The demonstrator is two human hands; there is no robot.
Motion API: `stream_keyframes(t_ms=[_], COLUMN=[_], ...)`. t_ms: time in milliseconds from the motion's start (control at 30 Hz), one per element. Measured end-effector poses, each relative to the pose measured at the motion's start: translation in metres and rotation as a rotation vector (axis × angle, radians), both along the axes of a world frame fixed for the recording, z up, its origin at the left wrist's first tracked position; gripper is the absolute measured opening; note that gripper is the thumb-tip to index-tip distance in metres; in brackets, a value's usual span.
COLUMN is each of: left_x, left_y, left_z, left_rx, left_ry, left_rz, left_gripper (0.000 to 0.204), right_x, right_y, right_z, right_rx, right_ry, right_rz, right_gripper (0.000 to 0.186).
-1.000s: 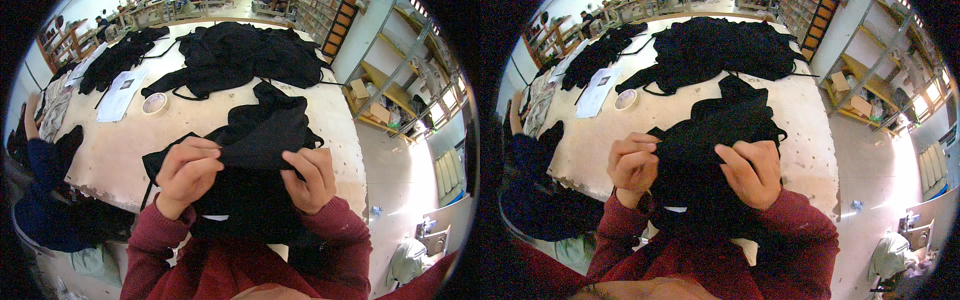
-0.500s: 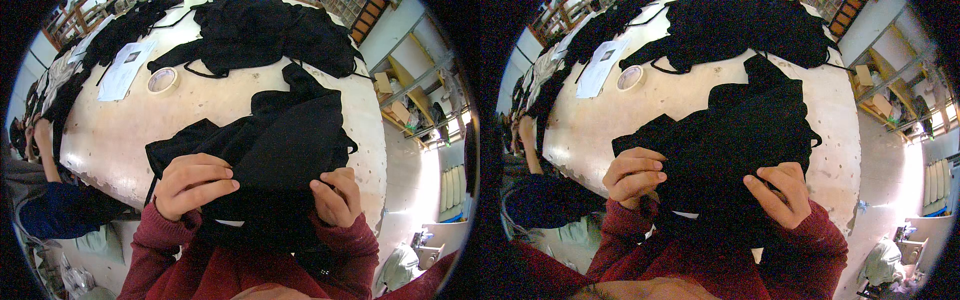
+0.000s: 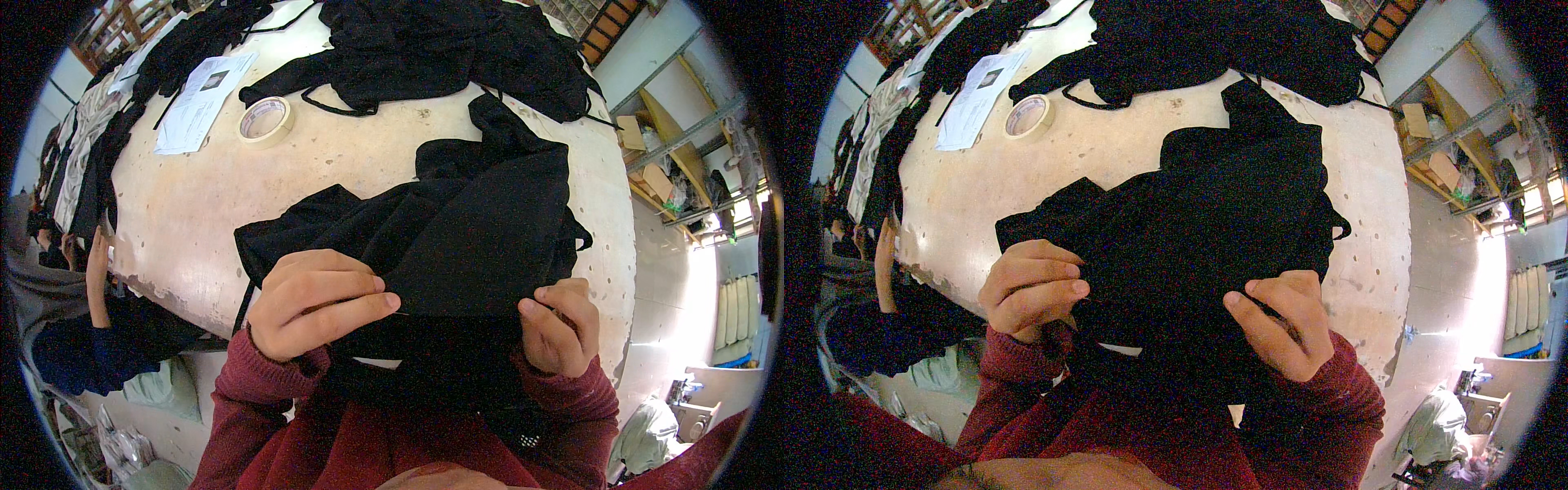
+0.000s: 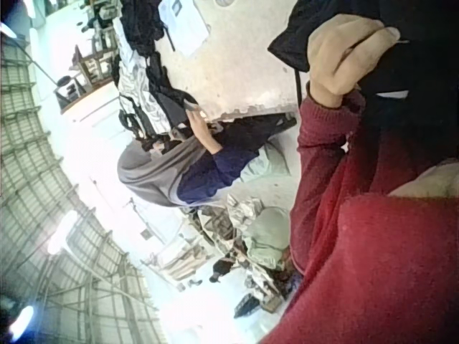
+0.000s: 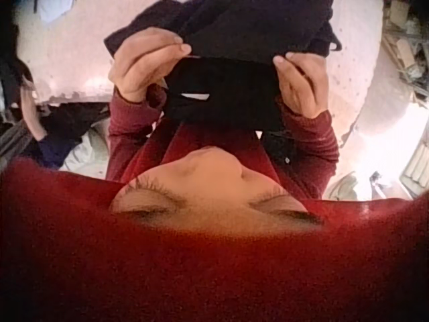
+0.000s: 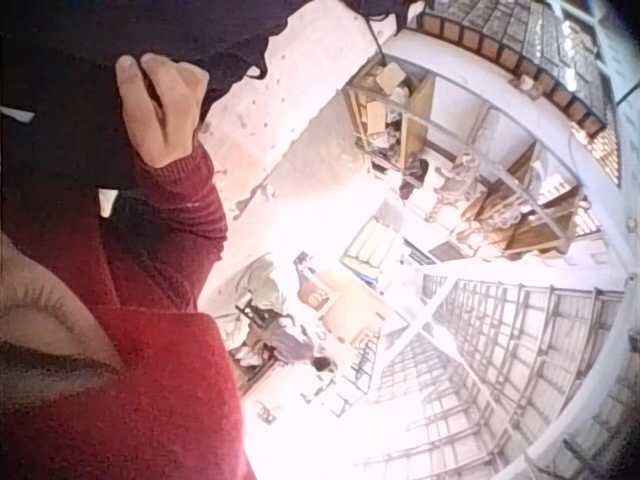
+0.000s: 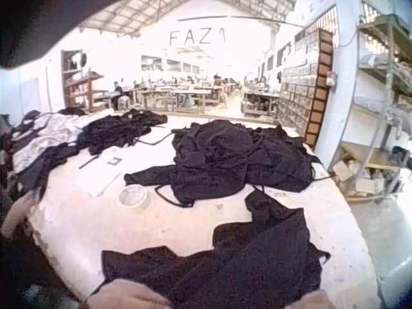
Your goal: The person applies small pieces of white tape to the inside of a black garment, smoothing each piece by hand. They repeatedly lift, turn, and press the fabric to secure the tape, then fold the garment and place it on the table.
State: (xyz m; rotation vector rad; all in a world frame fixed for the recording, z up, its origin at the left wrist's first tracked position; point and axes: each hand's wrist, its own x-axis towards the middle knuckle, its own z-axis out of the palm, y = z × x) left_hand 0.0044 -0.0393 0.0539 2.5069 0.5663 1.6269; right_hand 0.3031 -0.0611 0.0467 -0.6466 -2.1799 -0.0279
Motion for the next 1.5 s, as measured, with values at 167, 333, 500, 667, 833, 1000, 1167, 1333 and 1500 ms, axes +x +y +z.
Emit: stream_keyframes(t_ms=[167,333,500,667,833,1000,1167,1333,1500], left_x=[0.000,0.002,0.012,0.017,0.020,0.022,0.024,0.023,0.021], left_y=[0.000,0.001,0.004,-0.004,-0.005,-0.003,-0.009,-0.011,-0.012], left_z=[0.000,-0.001,-0.005,-0.006,-0.006,-0.007,-0.010,-0.011,-0.009], left_rx=[0.035,0.024,-0.008,-0.107,0.003,0.049,0.020,0.000,-0.011], left_ry=[-0.013,-0.029,-0.026,0.133,0.142,0.130,0.158,0.193,0.199], left_rz=[-0.006,-0.003,-0.118,-0.246,-0.247,-0.250,-0.212,-0.223,-0.232], left_gripper=[0.028,0.024,0.016,0.022,0.014,0.012,0.020,0.022,0.024], right_x=[0.004,0.002,-0.014,-0.034,-0.033,-0.035,-0.033,-0.030,-0.031], right_y=[-0.004,-0.005,0.001,-0.008,-0.016,-0.015,-0.017,-0.020,-0.025], right_z=[0.002,0.001,0.004,0.008,0.011,0.008,0.009,0.008,0.007], right_rx=[0.028,0.053,0.068,0.150,0.120,0.156,0.187,0.142,0.073], right_ry=[-0.049,-0.024,-0.056,-0.098,-0.154,-0.091,-0.176,-0.170,-0.125], right_rz=[0.020,0.027,-0.087,-0.112,-0.148,-0.135,-0.112,-0.085,-0.115], right_gripper=[0.046,0.045,0.042,0.041,0.037,0.030,0.026,0.032,0.030])
